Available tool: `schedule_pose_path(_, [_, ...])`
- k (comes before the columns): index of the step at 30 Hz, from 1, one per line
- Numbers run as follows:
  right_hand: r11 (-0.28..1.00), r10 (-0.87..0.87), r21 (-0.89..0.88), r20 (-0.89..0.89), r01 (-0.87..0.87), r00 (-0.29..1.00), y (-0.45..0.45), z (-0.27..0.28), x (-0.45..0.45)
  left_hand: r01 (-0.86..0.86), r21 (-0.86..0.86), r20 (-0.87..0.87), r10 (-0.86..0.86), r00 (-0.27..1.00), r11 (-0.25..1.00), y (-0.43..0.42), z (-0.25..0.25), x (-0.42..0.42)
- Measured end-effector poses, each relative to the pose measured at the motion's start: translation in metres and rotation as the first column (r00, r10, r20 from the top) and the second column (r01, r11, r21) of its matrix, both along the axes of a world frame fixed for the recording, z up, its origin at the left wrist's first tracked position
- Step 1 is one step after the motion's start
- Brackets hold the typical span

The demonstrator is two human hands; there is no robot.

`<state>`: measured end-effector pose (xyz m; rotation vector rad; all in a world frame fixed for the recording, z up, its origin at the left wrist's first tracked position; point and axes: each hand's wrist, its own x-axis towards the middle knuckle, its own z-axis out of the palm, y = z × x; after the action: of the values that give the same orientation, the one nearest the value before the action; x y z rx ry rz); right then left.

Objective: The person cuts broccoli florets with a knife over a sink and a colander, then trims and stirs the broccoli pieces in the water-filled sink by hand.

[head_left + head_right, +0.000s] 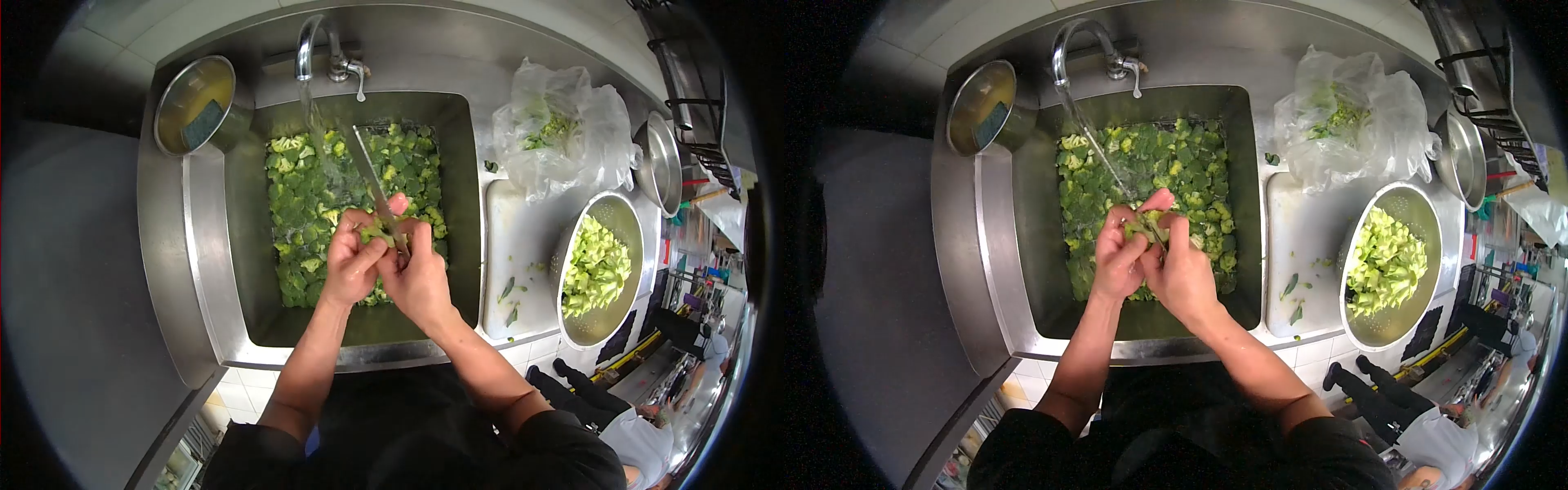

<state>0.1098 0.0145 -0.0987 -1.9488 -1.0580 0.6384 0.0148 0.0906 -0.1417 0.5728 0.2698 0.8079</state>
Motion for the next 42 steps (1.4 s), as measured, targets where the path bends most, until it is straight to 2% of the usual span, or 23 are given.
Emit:
schedule_pose_path(1, [0.999,0.009,0.043,-0.014,-0.009,1.000,-0.001,0.000,-0.001,0.001,0.002,0.000,-0.001,1.000,1.000,0.000,0.004,-0.001])
schedule_pose_path(4, [0.997,0.024,0.076,-0.069,-0.019,0.997,-0.005,0.034,0.003,0.078,-0.299,-0.180,-0.136,0.974,0.951,0.001,0.019,-0.008])
schedule_pose_path(5, [0.998,0.023,0.063,-0.107,-0.017,0.994,-0.009,0.048,0.007,0.059,-0.352,-0.085,-0.095,0.992,0.934,-0.003,0.013,-0.008])
schedule_pose_path(6, [0.996,0.000,0.086,-0.077,0.007,0.997,-0.016,0.052,0.011,0.066,-0.343,-0.085,-0.101,0.991,0.937,-0.005,0.012,-0.008])
schedule_pose_path(8, [0.996,0.028,0.082,0.023,-0.030,0.999,-0.034,0.056,0.025,0.034,-0.423,0.073,-0.003,0.997,0.905,-0.009,0.017,-0.005])
schedule_pose_path(10, [0.993,-0.037,0.116,0.165,0.018,0.986,-0.050,0.059,0.034,0.006,-0.365,0.027,0.004,1.000,0.931,-0.017,0.031,0.001])
schedule_pose_path(12, [0.995,-0.059,0.087,0.185,0.043,0.981,-0.062,0.068,0.040,-0.106,-0.290,-0.079,0.086,0.993,0.951,-0.025,0.041,0.007])
schedule_pose_path(13, [0.993,-0.083,0.101,0.189,0.065,0.978,-0.067,0.070,0.040,-0.083,-0.277,-0.073,0.065,0.995,0.957,-0.029,0.045,0.012])
schedule_pose_path(15, [0.974,-0.083,0.227,0.282,0.018,0.956,-0.076,0.068,0.039,-0.047,-0.148,0.056,0.056,0.997,0.988,-0.038,0.053,0.025])
schedule_pose_path(16, [0.978,-0.063,0.210,0.279,0.003,0.958,-0.083,0.069,0.039,-0.032,-0.085,0.122,0.042,0.992,0.996,-0.045,0.057,0.033])
schedule_pose_path(17, [0.968,-0.088,0.252,0.313,0.006,0.946,-0.087,0.071,0.039,-0.050,-0.167,0.077,0.063,0.995,0.985,-0.056,0.074,0.041])
schedule_pose_path(18, [0.957,-0.113,0.291,0.347,0.008,0.931,-0.091,0.073,0.040,-0.018,-0.157,0.085,0.032,0.996,0.987,-0.066,0.080,0.046])
schedule_pose_path(20, [0.954,-0.147,0.300,0.390,0.026,0.909,-0.102,0.083,0.045,0.071,-0.380,0.149,-0.015,0.989,0.922,-0.086,0.090,0.052])
schedule_pose_path(22, [0.949,-0.185,0.313,0.431,0.046,0.883,-0.115,0.095,0.052,0.139,-0.364,0.154,-0.088,0.984,0.921,-0.097,0.093,0.060])
schedule_pose_path(25, [0.940,-0.263,0.319,0.458,0.119,0.849,-0.137,0.110,0.064,0.255,-0.385,0.271,-0.156,0.950,0.887,-0.111,0.105,0.079])
schedule_pose_path(27, [0.942,-0.273,0.307,0.468,0.136,0.841,-0.154,0.117,0.069,0.264,-0.270,0.167,-0.225,0.960,0.926,-0.119,0.108,0.091])
schedule_pose_path(31, [0.920,-0.356,0.329,0.469,0.214,0.809,-0.184,0.120,0.080,0.296,-0.236,0.083,-0.284,0.955,0.926,-0.139,0.126,0.116])
schedule_pose_path(33, [0.896,-0.426,0.346,0.493,0.278,0.759,-0.196,0.120,0.088,0.397,-0.255,0.257,-0.334,0.907,0.882,-0.150,0.136,0.128])
schedule_pose_path(34, [0.892,-0.437,0.348,0.497,0.289,0.750,-0.203,0.120,0.091,0.411,-0.252,0.263,-0.347,0.901,0.876,-0.155,0.136,0.132])
schedule_pose_path(36, [0.889,-0.457,0.297,0.518,0.349,0.723,-0.220,0.119,0.099,0.419,-0.317,0.271,-0.342,0.900,0.851,-0.162,0.135,0.139])
schedule_pose_path(38, [0.877,-0.481,0.299,0.535,0.377,0.695,-0.235,0.108,0.109,0.416,-0.292,0.219,-0.364,0.905,0.861,-0.165,0.139,0.145])
schedule_pose_path(40, [0.805,-0.573,0.179,0.483,0.566,0.662,-0.249,0.102,0.117,0.393,-0.287,0.200,-0.346,0.917,0.874,-0.164,0.146,0.150])
schedule_pose_path(42, [0.764,-0.627,0.109,0.360,0.636,0.691,-0.262,0.093,0.126,0.360,-0.329,0.178,-0.317,0.931,0.873,-0.158,0.140,0.148])
